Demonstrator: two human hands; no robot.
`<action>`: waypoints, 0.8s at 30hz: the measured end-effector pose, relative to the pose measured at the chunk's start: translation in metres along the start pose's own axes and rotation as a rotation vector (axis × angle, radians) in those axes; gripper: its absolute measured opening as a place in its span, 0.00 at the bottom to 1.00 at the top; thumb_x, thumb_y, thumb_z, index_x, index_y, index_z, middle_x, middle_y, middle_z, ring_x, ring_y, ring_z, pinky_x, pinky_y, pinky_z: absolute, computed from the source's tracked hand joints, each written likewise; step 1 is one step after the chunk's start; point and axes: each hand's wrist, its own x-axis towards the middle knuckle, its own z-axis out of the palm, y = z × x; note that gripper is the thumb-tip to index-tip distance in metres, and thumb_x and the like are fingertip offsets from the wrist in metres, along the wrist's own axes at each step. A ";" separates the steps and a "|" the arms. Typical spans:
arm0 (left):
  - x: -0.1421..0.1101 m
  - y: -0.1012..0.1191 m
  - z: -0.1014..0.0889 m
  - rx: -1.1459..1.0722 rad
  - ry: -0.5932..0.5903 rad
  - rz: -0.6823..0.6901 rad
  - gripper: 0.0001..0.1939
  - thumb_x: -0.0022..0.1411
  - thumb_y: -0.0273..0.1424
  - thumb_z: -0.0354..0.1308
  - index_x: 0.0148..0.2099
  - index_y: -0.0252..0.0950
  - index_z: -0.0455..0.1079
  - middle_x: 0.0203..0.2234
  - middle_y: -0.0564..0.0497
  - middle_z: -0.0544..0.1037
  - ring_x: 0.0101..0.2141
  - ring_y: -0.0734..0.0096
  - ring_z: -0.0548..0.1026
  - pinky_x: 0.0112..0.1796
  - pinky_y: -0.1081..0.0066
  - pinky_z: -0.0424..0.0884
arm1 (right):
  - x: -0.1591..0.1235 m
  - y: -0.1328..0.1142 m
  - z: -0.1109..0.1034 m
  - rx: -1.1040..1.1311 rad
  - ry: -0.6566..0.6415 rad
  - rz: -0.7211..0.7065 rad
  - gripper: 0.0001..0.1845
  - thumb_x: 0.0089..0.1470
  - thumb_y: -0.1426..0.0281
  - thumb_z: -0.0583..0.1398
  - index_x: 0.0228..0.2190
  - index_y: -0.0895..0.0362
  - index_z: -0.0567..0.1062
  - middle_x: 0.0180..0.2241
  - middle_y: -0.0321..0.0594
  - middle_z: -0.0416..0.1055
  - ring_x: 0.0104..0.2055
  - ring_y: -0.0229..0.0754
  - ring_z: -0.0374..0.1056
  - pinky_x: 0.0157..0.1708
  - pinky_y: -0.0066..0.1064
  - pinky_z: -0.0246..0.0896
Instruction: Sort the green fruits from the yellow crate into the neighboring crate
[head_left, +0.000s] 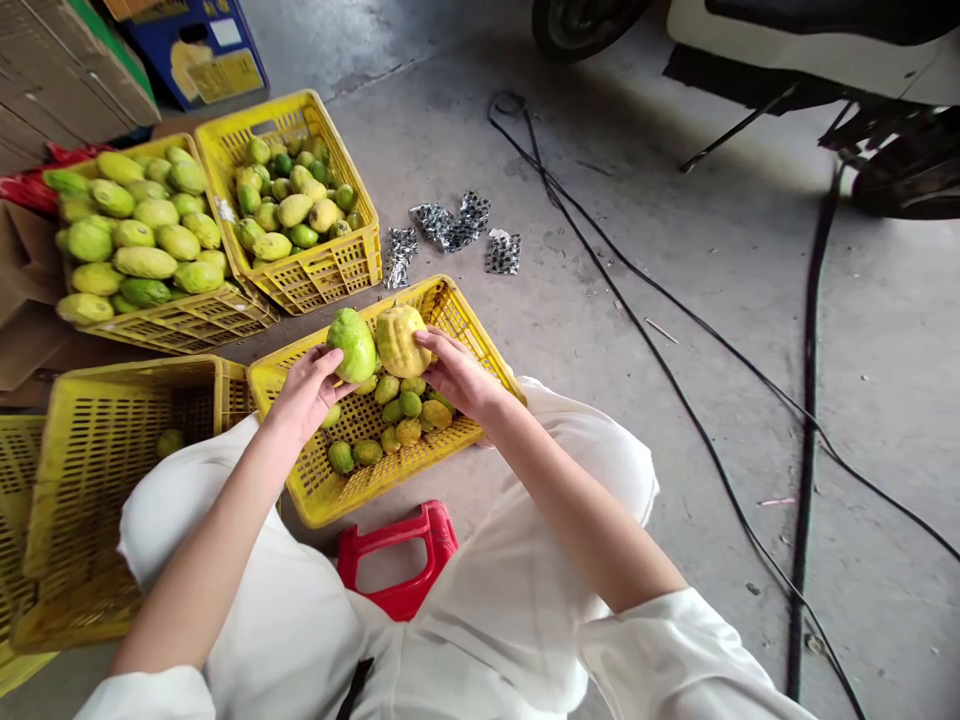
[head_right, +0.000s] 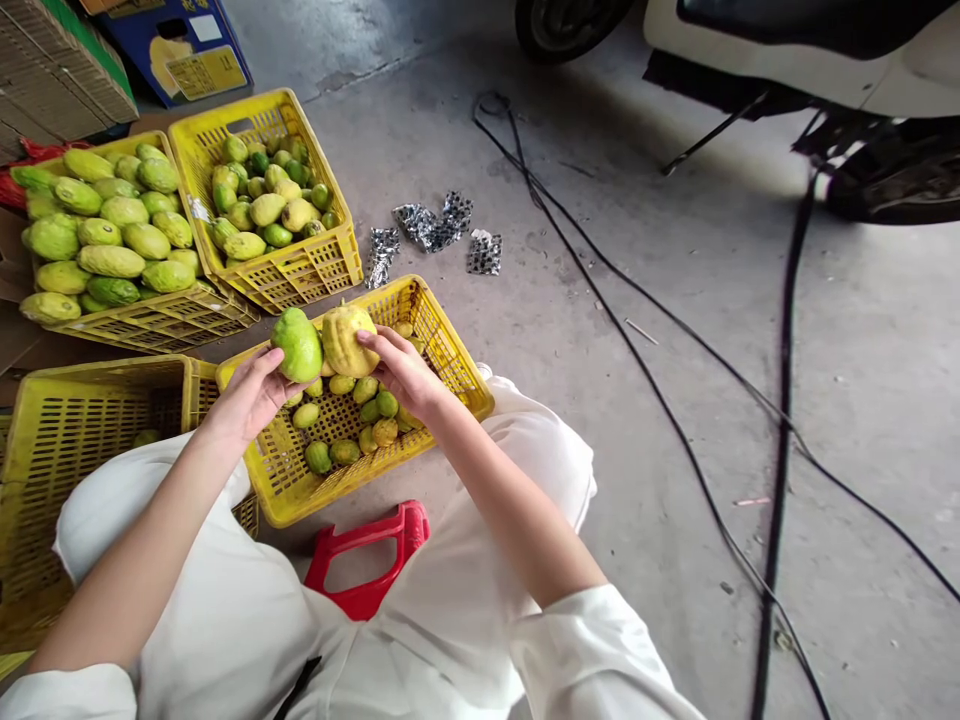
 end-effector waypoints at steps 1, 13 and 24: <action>0.000 -0.001 0.000 0.004 -0.007 -0.003 0.24 0.44 0.36 0.81 0.38 0.36 0.73 0.36 0.47 0.85 0.46 0.53 0.86 0.44 0.61 0.85 | -0.001 0.000 0.001 0.000 -0.014 -0.003 0.26 0.42 0.56 0.76 0.41 0.50 0.77 0.46 0.38 0.83 0.53 0.48 0.79 0.52 0.35 0.79; 0.004 -0.001 -0.007 0.024 0.024 -0.040 0.27 0.42 0.38 0.82 0.40 0.36 0.73 0.31 0.51 0.85 0.36 0.60 0.86 0.46 0.54 0.85 | 0.003 0.001 -0.004 0.033 0.005 -0.030 0.28 0.44 0.49 0.75 0.41 0.48 0.74 0.41 0.35 0.81 0.48 0.47 0.80 0.46 0.36 0.80; -0.001 -0.013 0.003 0.018 -0.012 -0.034 0.24 0.45 0.35 0.80 0.42 0.37 0.75 0.41 0.43 0.86 0.52 0.49 0.84 0.42 0.63 0.85 | -0.001 0.000 0.000 -0.031 -0.026 0.008 0.27 0.48 0.51 0.75 0.44 0.51 0.80 0.49 0.42 0.84 0.56 0.51 0.78 0.50 0.37 0.80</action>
